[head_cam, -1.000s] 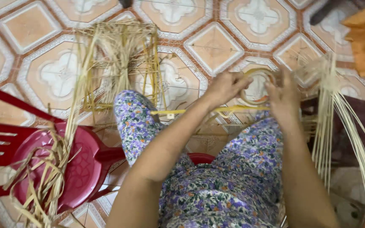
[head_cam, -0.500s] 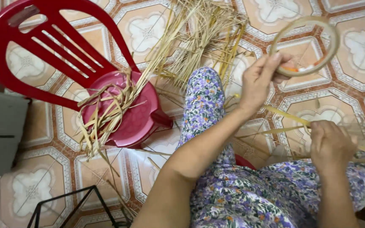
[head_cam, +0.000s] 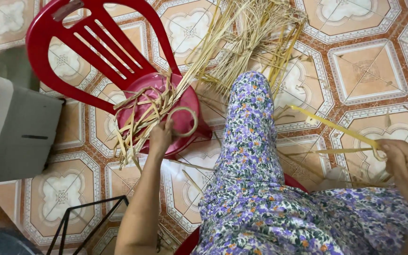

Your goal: The recorder is weaving thin strips of bamboo or wood to create a woven structure.

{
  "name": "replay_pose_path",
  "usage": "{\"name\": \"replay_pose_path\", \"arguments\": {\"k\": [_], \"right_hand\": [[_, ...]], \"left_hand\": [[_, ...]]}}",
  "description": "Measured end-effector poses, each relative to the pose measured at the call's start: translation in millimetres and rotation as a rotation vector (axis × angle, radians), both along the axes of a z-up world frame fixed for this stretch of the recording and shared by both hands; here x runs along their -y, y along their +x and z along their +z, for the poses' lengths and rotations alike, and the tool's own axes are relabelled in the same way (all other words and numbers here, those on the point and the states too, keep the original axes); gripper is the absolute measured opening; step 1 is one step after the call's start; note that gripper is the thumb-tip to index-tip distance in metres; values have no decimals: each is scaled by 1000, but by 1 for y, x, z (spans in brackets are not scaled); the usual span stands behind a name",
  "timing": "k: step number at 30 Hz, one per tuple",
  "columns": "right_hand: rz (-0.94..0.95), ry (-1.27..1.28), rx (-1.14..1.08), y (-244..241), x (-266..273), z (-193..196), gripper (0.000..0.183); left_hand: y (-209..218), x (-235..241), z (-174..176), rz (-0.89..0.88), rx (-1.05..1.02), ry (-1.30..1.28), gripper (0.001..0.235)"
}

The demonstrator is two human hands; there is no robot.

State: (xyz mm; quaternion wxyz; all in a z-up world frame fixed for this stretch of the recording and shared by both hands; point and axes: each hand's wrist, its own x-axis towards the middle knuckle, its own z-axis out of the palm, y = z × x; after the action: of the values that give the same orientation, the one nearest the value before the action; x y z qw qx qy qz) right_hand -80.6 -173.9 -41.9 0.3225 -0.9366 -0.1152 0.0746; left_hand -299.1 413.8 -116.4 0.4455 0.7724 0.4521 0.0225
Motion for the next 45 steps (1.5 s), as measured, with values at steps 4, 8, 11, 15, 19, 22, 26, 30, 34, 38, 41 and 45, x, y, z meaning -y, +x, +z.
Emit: {"name": "replay_pose_path", "arguments": {"k": [4,8,11,15,19,22,26,30,34,38,41,45], "right_hand": [[132,34,114,-10,-22,31,31],[219,-232,436,-28,-27,31,42],[115,-270,442,-23,-17,16,40],[-42,-108,372,-19,2,29,33],[-176,50,406,-2,50,38,23],[-347,370,400,8,82,51,15],[-327,721,443,32,177,-4,17],[-391,889,515,28,174,6,23],[-405,1064,564,20,147,22,23],[-414,1257,536,18,136,35,29],[-462,1360,481,12,130,42,33],[-452,1551,393,20,131,19,35]], "left_hand": [[-26,-4,-56,114,-65,-72,44],[-32,-7,-107,47,-260,329,49],[-26,3,-73,46,-341,458,54],[-27,1,-65,51,-430,474,64],[-41,-3,-72,-62,-433,549,65],[-38,10,-33,-85,-356,604,51],[-7,41,43,-70,-46,439,34],[44,61,92,-194,352,274,27],[109,80,139,-338,484,367,32],[172,76,161,-376,559,384,44],[215,68,163,-438,694,498,52],[261,62,173,-550,843,448,56]]}}
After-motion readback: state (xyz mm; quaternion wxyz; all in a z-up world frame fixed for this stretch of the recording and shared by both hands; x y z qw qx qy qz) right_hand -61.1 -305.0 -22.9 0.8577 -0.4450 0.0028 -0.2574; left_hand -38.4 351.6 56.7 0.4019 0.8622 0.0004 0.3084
